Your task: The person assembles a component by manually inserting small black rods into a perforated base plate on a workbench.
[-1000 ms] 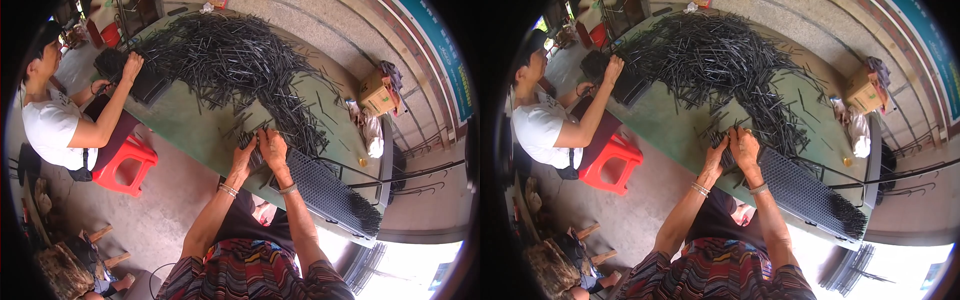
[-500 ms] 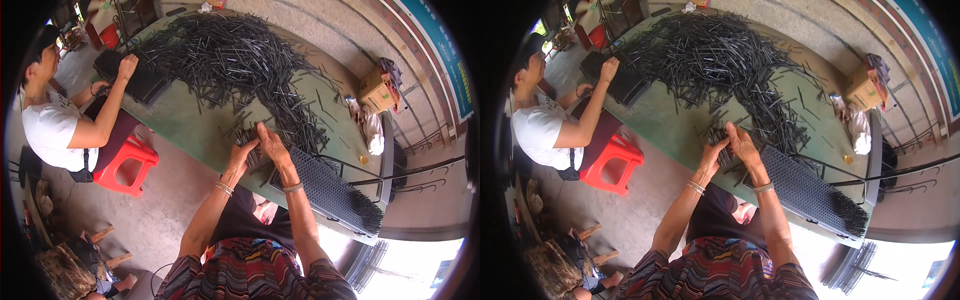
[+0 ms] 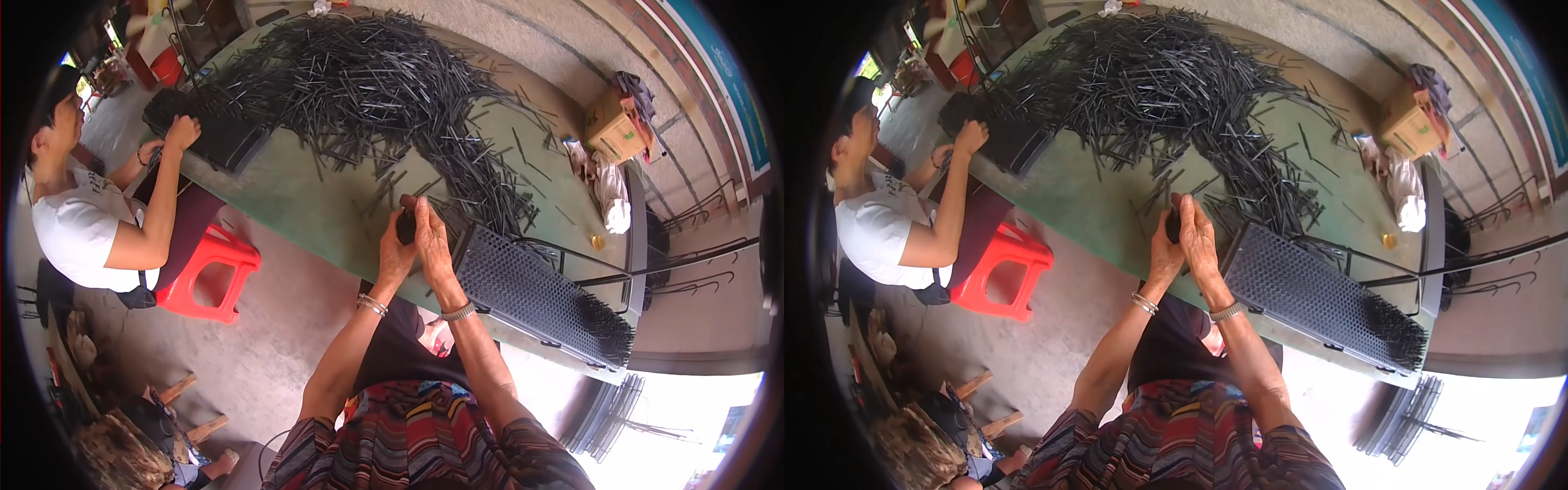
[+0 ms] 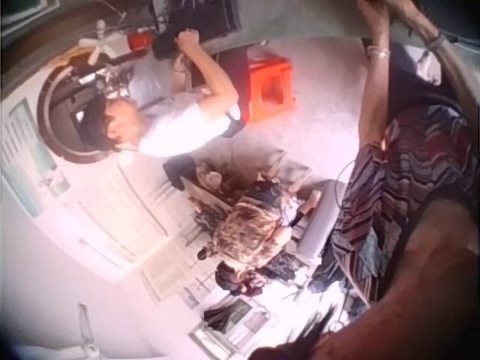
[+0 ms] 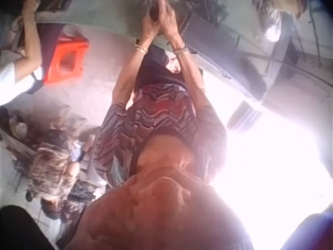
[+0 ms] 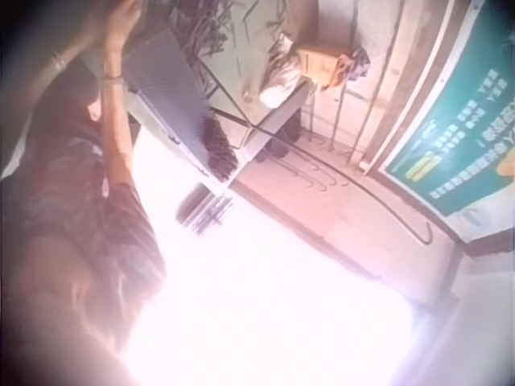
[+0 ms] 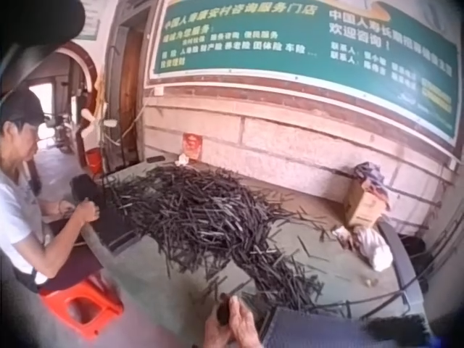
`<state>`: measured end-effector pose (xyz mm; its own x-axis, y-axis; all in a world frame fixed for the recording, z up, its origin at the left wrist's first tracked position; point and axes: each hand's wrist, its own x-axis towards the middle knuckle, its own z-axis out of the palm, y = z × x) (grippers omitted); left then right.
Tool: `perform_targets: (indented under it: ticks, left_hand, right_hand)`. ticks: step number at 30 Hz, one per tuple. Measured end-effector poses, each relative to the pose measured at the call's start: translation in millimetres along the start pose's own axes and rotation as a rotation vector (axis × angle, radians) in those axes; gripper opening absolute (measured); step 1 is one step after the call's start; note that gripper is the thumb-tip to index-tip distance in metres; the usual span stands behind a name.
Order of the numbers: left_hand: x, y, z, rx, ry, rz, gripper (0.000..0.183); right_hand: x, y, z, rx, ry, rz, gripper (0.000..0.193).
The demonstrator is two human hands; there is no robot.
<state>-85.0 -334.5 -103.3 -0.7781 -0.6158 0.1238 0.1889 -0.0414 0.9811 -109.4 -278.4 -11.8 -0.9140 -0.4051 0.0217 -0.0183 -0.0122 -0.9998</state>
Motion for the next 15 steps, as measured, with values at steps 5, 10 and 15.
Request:
perform_targets:
  ticks: [5,10,15]
  left_hand:
    - [-6,19,0,0.101,-0.048,0.024,0.046]
    - [4,-21,-8,-0.211,-0.026,-0.128,0.046]
    - [-14,14,3,0.079,-0.056,0.050,0.045]
  right_hand:
    - [4,11,-8,-0.109,-0.037,0.005,0.041]
    - [3,20,5,-0.020,-0.047,0.023,0.024]
    - [0,24,-4,-0.212,0.019,-0.155,0.032]
